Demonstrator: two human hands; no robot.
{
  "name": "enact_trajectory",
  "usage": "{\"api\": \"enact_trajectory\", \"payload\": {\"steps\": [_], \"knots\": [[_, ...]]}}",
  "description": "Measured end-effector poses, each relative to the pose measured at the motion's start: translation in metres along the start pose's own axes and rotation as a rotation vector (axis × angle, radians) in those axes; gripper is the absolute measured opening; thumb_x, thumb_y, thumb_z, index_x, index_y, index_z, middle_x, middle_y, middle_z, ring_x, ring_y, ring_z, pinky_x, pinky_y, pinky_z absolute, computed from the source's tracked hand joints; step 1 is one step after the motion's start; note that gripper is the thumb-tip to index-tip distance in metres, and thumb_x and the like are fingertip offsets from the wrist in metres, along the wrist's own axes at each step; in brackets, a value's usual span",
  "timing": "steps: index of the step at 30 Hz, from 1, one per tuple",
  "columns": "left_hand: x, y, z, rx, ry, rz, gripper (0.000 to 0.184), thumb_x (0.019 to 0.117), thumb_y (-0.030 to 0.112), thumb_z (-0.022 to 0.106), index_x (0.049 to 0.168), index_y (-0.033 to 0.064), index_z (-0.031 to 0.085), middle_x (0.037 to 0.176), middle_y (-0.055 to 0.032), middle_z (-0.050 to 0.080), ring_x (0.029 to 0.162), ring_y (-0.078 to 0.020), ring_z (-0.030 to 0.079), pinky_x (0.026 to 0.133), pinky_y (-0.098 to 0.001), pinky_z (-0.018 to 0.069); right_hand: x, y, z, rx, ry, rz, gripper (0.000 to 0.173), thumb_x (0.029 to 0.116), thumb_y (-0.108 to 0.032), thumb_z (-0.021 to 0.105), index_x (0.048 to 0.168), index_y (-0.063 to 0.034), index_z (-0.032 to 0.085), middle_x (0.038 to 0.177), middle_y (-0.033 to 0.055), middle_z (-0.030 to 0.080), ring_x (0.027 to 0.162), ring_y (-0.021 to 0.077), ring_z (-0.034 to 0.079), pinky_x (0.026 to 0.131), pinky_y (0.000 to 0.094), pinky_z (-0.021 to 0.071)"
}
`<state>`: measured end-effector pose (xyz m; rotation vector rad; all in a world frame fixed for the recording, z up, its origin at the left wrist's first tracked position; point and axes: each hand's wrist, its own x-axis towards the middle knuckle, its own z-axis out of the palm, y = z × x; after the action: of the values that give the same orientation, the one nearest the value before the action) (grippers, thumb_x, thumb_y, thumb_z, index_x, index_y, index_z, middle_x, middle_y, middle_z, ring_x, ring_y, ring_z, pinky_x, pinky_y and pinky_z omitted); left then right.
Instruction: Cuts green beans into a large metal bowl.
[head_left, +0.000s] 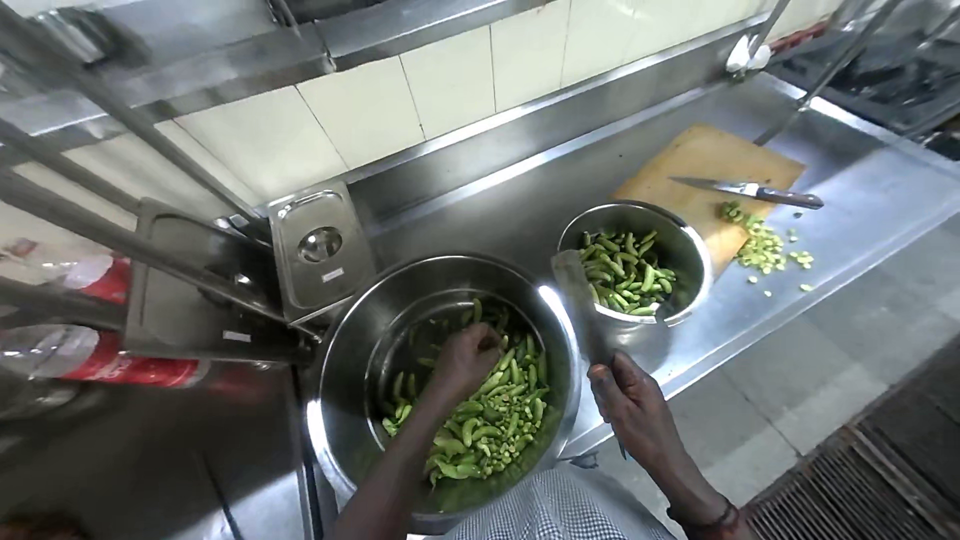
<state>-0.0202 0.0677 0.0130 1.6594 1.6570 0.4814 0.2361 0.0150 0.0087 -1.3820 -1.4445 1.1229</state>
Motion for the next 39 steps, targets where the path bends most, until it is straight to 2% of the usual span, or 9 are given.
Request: {"api": "enact_trajectory", "payload": {"steps": [9,15,20,23,27,31,33,35,39], "knots": [[-0.057,0.022,0.007,-0.116,0.19,0.347,0.017,0.0905,0.014,0.074,0.107,0.0174,0.077,0.107,0.0045,0.07,0.101,-0.0072,0.066,0.089,-0.0307,0.0587,0.006,-0.01,0.024,-0.234,-0.162,-0.109,0.038,0.0922,-0.054,0.068,0.099,-0.0174,0.064,0.067,-0.0043,0.059,0.057,0.0105,0.058,0.051,0.0337,0.0513],[-0.066,0.025,0.016,-0.18,0.196,0.405,0.013,0.0899,0.015,0.075,0.103,0.015,0.076,0.107,0.0032,0.068,0.098,-0.0064,0.067,0.085,-0.0261,0.0604,0.008,-0.021,0.034,-0.266,-0.184,-0.135,0.04,0.0865,-0.055,0.074,0.093,-0.0181,0.063,0.066,-0.0054,0.057,0.057,0.0093,0.057,0.052,0.0328,0.0506],[-0.066,0.025,0.021,-0.185,0.235,0.428,0.008,0.0906,0.021,0.074,0.096,0.0165,0.076,0.105,0.0055,0.07,0.102,-0.0064,0.066,0.089,-0.0274,0.0591,0.009,-0.022,0.036,-0.296,-0.191,-0.154,0.037,0.0885,-0.055,0.072,0.089,-0.0187,0.062,0.063,-0.006,0.055,0.054,0.009,0.054,0.05,0.0318,0.0481],[-0.069,0.029,0.023,-0.176,0.297,0.356,0.01,0.0861,0.018,0.077,0.095,0.0167,0.077,0.104,0.0052,0.07,0.102,-0.0046,0.065,0.089,-0.0267,0.0577,0.008,-0.02,0.037,-0.316,-0.219,-0.15,0.042,0.0897,-0.059,0.068,0.079,-0.019,0.062,0.057,-0.0065,0.049,0.049,0.0086,0.049,0.047,0.0309,0.0431],[-0.069,0.035,0.021,-0.27,0.37,0.163,0.026,0.0797,0.008,0.084,0.104,0.015,0.076,0.109,0.0004,0.069,0.104,-0.0095,0.066,0.09,-0.0328,0.0574,0.006,-0.018,0.038,-0.268,-0.231,-0.206,0.052,0.0903,-0.069,0.06,0.079,-0.0178,0.061,0.055,-0.0071,0.047,0.048,0.0069,0.047,0.046,0.0295,0.0418],[-0.067,0.035,0.013,-0.955,0.255,-0.036,0.025,0.0857,-0.007,0.073,0.106,0.0069,0.07,0.098,-0.0085,0.07,0.083,-0.0168,0.067,0.074,-0.0318,0.059,0.007,-0.018,0.036,-0.202,-0.226,-0.267,0.058,0.1013,-0.068,0.039,0.08,-0.0186,0.059,0.056,-0.0058,0.044,0.047,0.0086,0.046,0.044,0.0314,0.0409],[-0.067,0.033,0.01,-1.266,0.176,-0.141,0.021,0.0909,-0.009,0.063,0.109,0.0032,0.066,0.099,-0.0137,0.067,0.08,-0.0215,0.067,0.075,-0.0386,0.0607,0.007,-0.019,0.036,-0.225,-0.238,-0.275,0.044,0.0984,-0.059,0.056,0.087,-0.0169,0.062,0.061,-0.0056,0.05,0.051,0.0085,0.051,0.047,0.0313,0.0454],[-0.067,0.031,0.01,-1.399,0.126,-0.223,0.017,0.0944,-0.006,0.06,0.107,0.0031,0.065,0.095,-0.015,0.067,0.077,-0.023,0.068,0.075,-0.0402,0.0615,0.005,-0.022,0.037,-0.247,-0.259,-0.241,0.044,0.088,-0.059,0.071,0.095,-0.0165,0.063,0.067,-0.0059,0.057,0.057,0.0073,0.056,0.053,0.0303,0.0515],[-0.071,0.034,0.013,-1.528,0.043,-0.313,0.01,0.0987,0.0,0.057,0.103,0.003,0.066,0.086,-0.0151,0.067,0.071,-0.0222,0.069,0.07,-0.0375,0.0617,0.003,-0.026,0.04,-0.288,-0.237,-0.225,0.045,0.0808,-0.055,0.08,0.095,-0.0155,0.062,0.068,-0.0055,0.057,0.056,0.0063,0.055,0.053,0.0285,0.0504]]}}
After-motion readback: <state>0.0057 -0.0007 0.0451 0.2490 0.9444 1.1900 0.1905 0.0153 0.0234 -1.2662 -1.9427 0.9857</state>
